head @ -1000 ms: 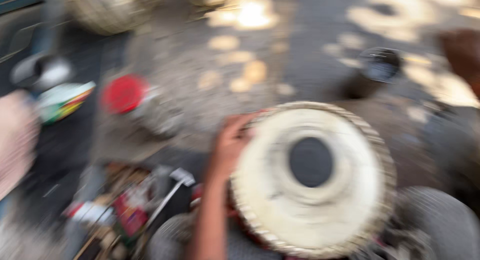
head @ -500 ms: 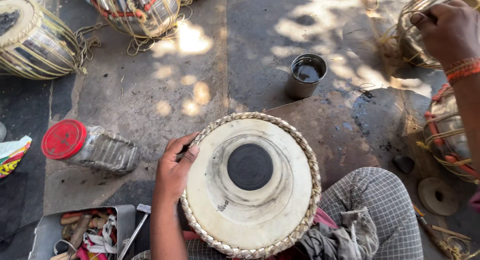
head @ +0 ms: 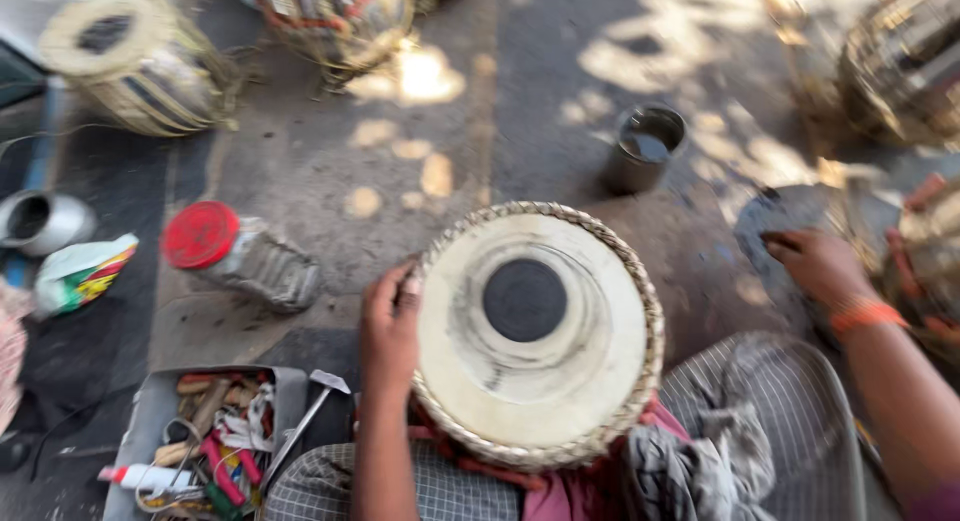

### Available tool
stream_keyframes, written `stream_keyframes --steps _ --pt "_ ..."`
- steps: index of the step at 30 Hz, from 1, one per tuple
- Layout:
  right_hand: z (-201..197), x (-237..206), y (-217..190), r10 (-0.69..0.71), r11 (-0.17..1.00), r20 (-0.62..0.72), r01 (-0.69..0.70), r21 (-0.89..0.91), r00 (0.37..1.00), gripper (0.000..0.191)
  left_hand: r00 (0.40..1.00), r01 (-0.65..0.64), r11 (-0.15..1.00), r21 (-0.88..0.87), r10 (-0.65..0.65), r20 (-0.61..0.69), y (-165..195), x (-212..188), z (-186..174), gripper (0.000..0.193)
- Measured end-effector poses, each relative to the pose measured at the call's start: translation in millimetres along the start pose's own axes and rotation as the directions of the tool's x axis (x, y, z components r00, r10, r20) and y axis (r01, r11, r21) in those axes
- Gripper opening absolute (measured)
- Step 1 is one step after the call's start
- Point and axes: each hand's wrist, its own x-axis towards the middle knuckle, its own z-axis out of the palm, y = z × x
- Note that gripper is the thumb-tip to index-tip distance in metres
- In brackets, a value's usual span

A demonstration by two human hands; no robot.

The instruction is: The person sits on the ground and applies a dark paste to the central black spot of a tabla drum head using a cloth and fingers. They repeatedly rub the paste into the surface, occasionally dipping the cloth into a metal cup of liquid to re-wet it.

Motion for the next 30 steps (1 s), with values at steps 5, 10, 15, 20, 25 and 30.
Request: stream_keyframes --steps 5,10,15,20,25,30 --pt "-40.3 -18.6 4.1 0.102 0.856 0.098 -0.138 0.499 0.99 0.037 0.998 0.05 0.996 0.075 -0.052 0.019 0.9 -4.6 -6.4 0.043" --pt "-51.2 -37.2 -2.3 0.037 0.969 0.008 -0.037 0.243 0.999 0.035 0.996 -0.07 0.995 -0.066 0.073 0.044 17.7 19.6 -9.3 0.053" --pt "-51.9 -56.7 -7.0 0.051 0.967 0.019 -0.054 0.248 0.999 0.036 0.931 -0.146 0.983 -0.109 0.174 0.322 26.7 44.6 3.6 0.049" --pt "-47.6 -66.9 -10.6 0.021 0.946 -0.043 -0.006 0.323 0.999 0.034 0.929 -0.138 0.962 -0.234 0.208 0.305 15.7 43.4 11.1 0.043" --pt "-41.1 -66.1 -10.4 0.025 0.859 -0.064 0.011 0.512 0.998 0.032 0.969 -0.213 0.976 -0.038 0.216 0.121 9.3 25.0 14.9 0.038" --pt "-34.8 -63.7 -8.5 0.119 0.93 -0.097 -0.077 0.358 0.988 0.029 0.993 -0.118 0.988 0.096 0.117 0.016 10.8 1.4 11.4 0.038"
